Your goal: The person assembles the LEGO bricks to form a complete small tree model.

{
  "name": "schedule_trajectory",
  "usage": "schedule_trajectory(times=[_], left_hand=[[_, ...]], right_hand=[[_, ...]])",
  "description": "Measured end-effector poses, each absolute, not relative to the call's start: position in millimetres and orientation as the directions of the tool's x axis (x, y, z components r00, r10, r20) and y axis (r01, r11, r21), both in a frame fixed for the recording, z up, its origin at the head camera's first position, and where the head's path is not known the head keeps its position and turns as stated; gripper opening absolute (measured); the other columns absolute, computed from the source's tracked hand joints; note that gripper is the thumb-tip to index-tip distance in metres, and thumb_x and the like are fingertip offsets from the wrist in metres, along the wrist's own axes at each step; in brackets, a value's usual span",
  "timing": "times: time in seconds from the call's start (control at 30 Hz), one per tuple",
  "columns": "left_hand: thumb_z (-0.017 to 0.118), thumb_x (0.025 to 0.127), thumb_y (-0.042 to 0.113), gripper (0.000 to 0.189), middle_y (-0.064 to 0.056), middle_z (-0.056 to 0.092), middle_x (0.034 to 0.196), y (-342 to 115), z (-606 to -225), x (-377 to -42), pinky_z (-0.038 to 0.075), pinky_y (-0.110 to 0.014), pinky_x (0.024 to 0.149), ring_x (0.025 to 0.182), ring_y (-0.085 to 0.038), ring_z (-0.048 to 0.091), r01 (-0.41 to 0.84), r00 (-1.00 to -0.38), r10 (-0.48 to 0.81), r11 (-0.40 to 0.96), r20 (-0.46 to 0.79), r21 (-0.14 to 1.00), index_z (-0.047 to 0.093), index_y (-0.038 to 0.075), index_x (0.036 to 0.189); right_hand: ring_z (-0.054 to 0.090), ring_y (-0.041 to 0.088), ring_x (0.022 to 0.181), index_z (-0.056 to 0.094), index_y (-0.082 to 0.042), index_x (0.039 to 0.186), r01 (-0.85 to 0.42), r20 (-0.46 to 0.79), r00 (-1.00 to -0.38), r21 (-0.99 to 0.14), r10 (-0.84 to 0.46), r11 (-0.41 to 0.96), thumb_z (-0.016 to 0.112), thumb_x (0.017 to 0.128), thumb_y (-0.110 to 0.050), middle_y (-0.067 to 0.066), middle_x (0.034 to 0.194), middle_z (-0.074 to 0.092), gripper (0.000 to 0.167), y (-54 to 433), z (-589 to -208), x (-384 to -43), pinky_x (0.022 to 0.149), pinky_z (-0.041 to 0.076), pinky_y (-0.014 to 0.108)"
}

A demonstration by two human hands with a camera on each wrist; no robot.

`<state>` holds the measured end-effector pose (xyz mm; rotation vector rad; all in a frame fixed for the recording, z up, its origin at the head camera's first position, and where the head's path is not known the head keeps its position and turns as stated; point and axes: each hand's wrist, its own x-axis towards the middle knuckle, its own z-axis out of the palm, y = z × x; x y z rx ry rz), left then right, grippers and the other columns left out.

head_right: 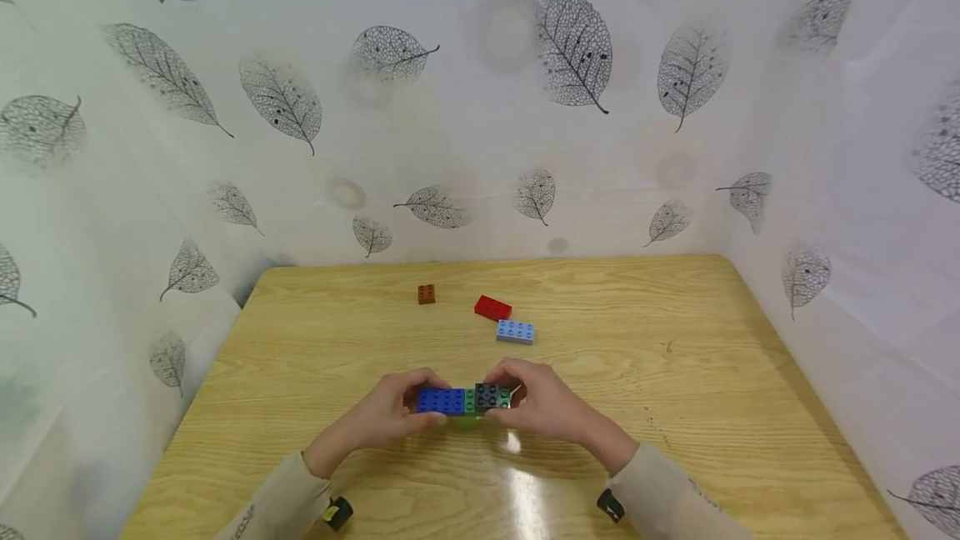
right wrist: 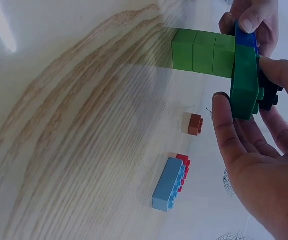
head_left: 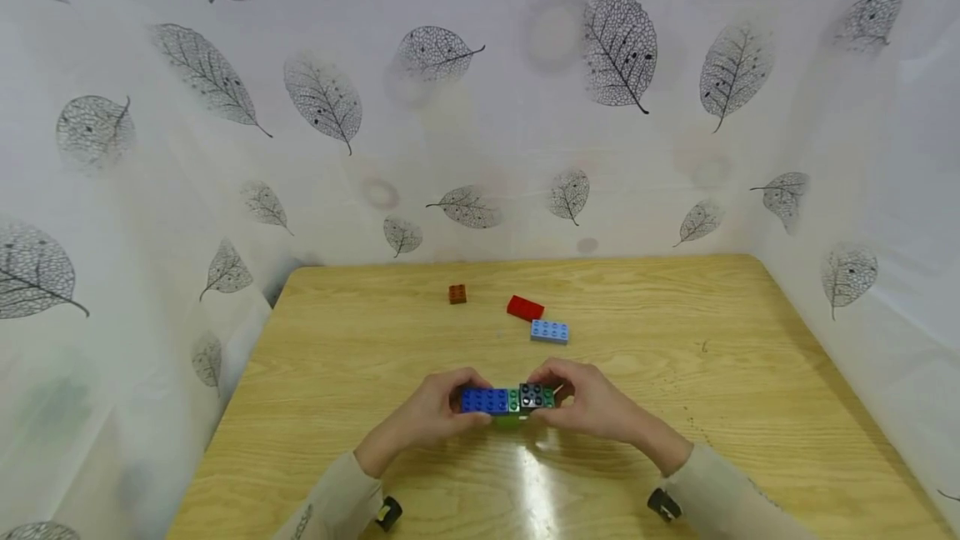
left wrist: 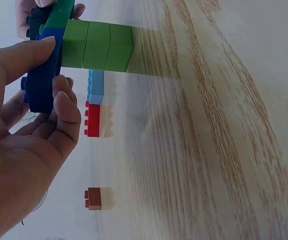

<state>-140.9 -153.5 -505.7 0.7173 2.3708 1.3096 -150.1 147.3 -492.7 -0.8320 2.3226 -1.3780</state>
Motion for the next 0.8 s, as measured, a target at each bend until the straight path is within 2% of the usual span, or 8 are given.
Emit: schedule_trajectory(times=[0.2,0.43,0.6,0.7,0.8], left_hand=[[0.08,0.096,0.027,0.031,0.003,0.069,0.108,-152.7,-505.3,-141.7,0.047,-0.02,0.068,0.08,-0.006,0.054,0.258,-0.818,0.573,0.447,-0.052,0.856,0.069,0.019,0.124],[0.08,0.096,0.027,0.032,0.0,0.069,0.109,-151.3,-505.9,-142.1,0.046,-0.02,0.069,0.082,-0.009,0.055,0.26,-0.819,0.572,0.445,-0.049,0.857,0.069,0.017,0.123],[0.079,0.096,0.03,0.032,0.0,0.069,0.108,-152.6,-506.6,-143.6,0.047,-0.02,0.069,0.081,-0.009,0.055,0.266,-0.808,0.587,0.442,-0.052,0.857,0.068,0.02,0.124],[0.076,0.099,0.036,0.031,0.003,0.069,0.108,-155.5,-503.4,-147.7,0.05,-0.021,0.073,0.085,-0.009,0.058,0.268,-0.789,0.61,0.45,-0.074,0.852,0.068,0.023,0.125],[0.069,0.103,0.039,0.033,0.004,0.072,0.112,-158.0,-497.8,-156.3,0.053,-0.024,0.081,0.094,-0.008,0.063,0.273,-0.772,0.63,0.453,-0.088,0.849,0.069,0.018,0.129]], right_hand=[[0.069,0.013,0.101,0.068,-0.019,0.124,-0.322,0.02,-0.78,-0.87,-0.626,0.373,0.082,0.092,-0.018,0.0,0.117,0.072,0.035,148.6,-491.8,-150.6,0.086,0.062,0.034],[0.069,0.012,0.101,0.068,-0.018,0.124,-0.313,0.013,-0.783,-0.873,-0.623,0.375,0.082,0.092,-0.016,0.0,0.118,0.072,0.035,148.8,-491.7,-150.5,0.087,0.06,0.027],[0.069,0.013,0.1,0.068,-0.016,0.124,-0.298,0.004,-0.78,-0.882,-0.626,0.365,0.081,0.092,-0.017,0.001,0.118,0.072,0.034,148.7,-490.6,-150.6,0.088,0.06,0.028],[0.069,0.013,0.1,0.069,-0.016,0.124,-0.3,0.01,-0.777,-0.884,-0.629,0.357,0.081,0.092,-0.016,0.001,0.117,0.071,0.034,148.3,-490.2,-150.6,0.088,0.061,0.031],[0.069,0.012,0.098,0.069,-0.017,0.123,-0.314,0.021,-0.775,-0.88,-0.632,0.356,0.081,0.092,-0.015,0.001,0.116,0.072,0.033,148.1,-489.9,-150.3,0.086,0.062,0.034]])
